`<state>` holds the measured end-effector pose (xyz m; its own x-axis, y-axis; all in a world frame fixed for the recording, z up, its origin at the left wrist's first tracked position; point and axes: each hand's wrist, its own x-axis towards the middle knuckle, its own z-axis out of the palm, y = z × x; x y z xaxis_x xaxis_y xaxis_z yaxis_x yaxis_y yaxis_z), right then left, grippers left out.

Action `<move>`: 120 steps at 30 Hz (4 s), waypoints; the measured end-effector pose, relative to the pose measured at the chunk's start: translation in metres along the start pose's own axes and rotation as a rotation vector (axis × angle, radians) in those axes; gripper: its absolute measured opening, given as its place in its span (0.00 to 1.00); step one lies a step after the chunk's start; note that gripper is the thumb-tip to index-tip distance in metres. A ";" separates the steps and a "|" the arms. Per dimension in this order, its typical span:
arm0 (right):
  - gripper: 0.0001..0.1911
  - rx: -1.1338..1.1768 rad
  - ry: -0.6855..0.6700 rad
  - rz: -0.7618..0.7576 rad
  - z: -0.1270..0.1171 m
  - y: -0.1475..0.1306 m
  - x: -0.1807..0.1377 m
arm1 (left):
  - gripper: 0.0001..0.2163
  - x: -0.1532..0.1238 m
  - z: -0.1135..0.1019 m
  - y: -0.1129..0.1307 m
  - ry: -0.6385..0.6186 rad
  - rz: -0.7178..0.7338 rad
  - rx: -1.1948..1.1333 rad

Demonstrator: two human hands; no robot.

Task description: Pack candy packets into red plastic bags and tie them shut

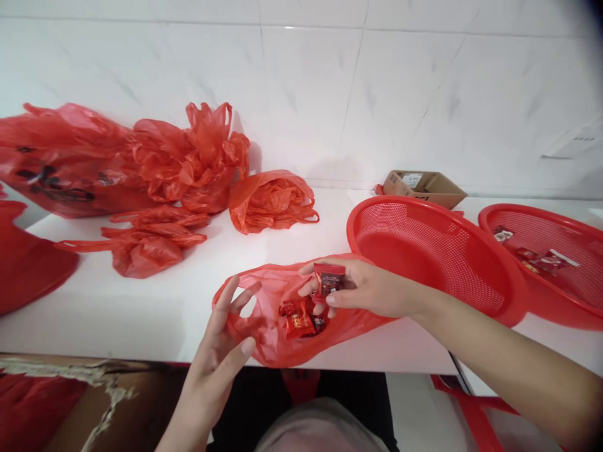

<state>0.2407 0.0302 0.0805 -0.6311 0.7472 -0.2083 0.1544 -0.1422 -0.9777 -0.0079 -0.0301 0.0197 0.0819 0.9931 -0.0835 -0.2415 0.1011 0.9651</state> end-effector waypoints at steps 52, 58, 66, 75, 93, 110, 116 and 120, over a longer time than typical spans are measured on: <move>0.07 -0.748 0.292 -0.635 0.029 -0.148 0.044 | 0.10 0.107 0.058 0.145 -0.598 0.244 0.557; 0.16 -0.735 0.397 -0.639 -0.010 -0.108 0.051 | 0.15 0.119 0.052 0.128 -0.454 0.102 0.368; 0.05 -0.438 0.505 -0.582 0.004 -0.079 0.027 | 0.15 0.117 0.046 0.117 -0.611 -0.005 0.322; 0.10 -0.302 0.567 -0.690 0.024 -0.050 0.035 | 0.07 0.100 0.030 0.128 -0.747 0.183 0.659; 0.12 -0.127 0.411 -0.469 0.034 0.007 0.063 | 0.14 0.114 -0.007 0.083 -0.416 0.787 1.002; 0.13 -0.198 0.654 -0.416 0.033 0.038 0.046 | 0.13 0.124 -0.083 0.075 -0.190 0.524 0.952; 0.12 -0.284 0.818 -0.306 0.016 0.093 0.048 | 0.16 0.130 -0.106 0.046 -0.130 0.420 0.907; 0.15 -0.452 0.992 -0.383 0.020 0.091 0.058 | 0.17 0.133 -0.073 0.024 -0.107 0.434 0.856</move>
<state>0.2028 0.0473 -0.0208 0.1484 0.9011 0.4073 0.4664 0.2994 -0.8323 -0.0736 0.1086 0.0139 0.2495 0.9189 0.3054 0.5115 -0.3929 0.7642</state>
